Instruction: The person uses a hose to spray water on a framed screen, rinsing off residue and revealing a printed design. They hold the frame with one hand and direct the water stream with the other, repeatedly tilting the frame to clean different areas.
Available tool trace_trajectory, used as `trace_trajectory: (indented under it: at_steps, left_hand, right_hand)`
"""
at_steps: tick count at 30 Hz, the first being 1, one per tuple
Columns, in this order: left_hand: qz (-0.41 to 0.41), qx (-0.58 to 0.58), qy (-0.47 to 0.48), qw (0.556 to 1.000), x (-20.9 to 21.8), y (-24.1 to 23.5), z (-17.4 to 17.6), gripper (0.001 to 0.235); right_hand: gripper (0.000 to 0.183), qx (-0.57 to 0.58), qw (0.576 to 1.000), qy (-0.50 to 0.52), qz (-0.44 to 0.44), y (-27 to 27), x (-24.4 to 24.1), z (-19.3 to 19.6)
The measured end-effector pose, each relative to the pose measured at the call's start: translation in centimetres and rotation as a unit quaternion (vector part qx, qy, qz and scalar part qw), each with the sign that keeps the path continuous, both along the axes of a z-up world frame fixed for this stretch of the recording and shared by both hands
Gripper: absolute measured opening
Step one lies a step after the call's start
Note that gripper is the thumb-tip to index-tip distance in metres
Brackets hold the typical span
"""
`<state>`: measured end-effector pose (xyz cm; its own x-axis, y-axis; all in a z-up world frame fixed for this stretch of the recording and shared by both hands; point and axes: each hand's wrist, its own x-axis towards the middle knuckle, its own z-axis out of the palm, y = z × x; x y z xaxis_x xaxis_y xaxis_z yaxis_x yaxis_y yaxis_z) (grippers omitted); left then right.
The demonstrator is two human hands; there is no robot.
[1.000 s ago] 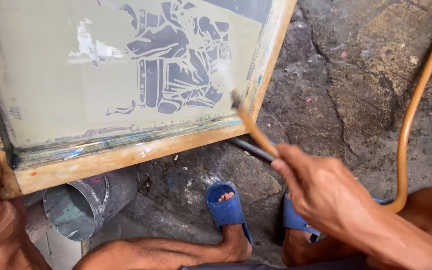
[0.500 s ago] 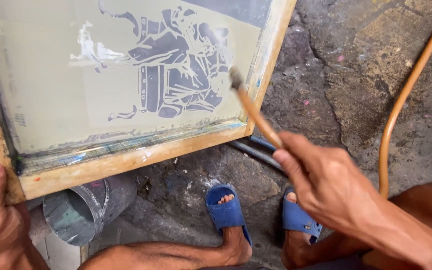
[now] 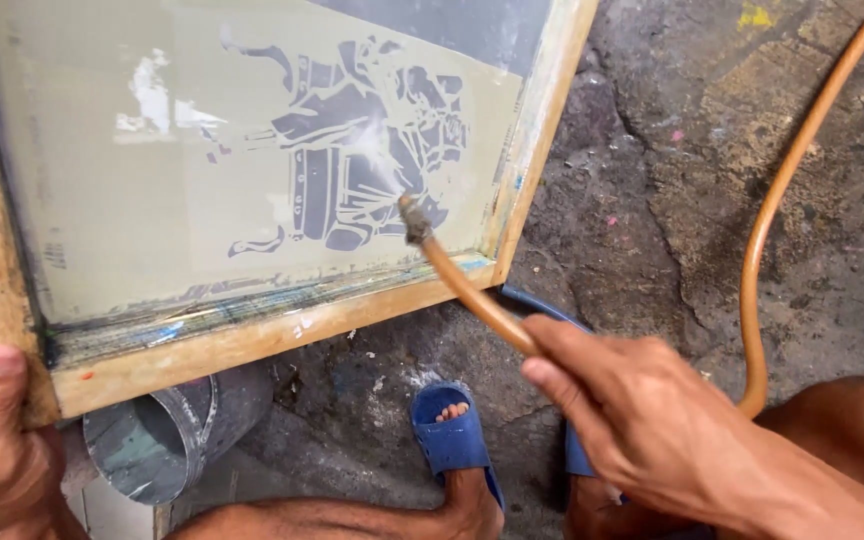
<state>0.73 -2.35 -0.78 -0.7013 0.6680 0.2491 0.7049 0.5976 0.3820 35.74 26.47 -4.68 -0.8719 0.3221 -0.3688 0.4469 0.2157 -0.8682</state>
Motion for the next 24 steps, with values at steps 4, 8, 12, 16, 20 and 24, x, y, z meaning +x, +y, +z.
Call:
trace_trajectory:
  at_steps: [4,8,12,16,20,24]
  left_hand:
    - [-0.056,0.001,-0.142,0.988,0.0,1.7,1.3,0.051]
    - [0.049,0.098,-0.210,0.972,-1.0,1.3,-0.2,0.054]
    - [0.054,0.081,-0.193,0.976,-0.4,1.1,0.1,0.055]
    - [0.089,0.094,-0.182,0.975,0.2,1.3,0.6,0.061]
    - [0.082,0.105,-0.189,0.973,0.3,2.3,1.0,0.056]
    - [0.025,0.068,-0.182,0.981,0.1,3.7,2.1,0.055]
  right_hand:
    - [0.024,0.020,0.999,-0.028,-0.036,-0.9,-0.4,0.6]
    - [0.037,0.003,0.996,0.073,0.048,-3.4,-1.5,1.1]
    - [0.032,0.025,0.998,0.052,0.000,-5.2,-3.5,2.5]
    - [0.029,0.056,0.996,-0.005,0.070,-8.4,-3.4,1.6]
    - [0.028,-0.001,0.995,-0.015,0.098,-9.3,-4.2,2.0]
    - [0.035,0.016,0.997,-0.023,0.073,-9.6,-4.9,3.0]
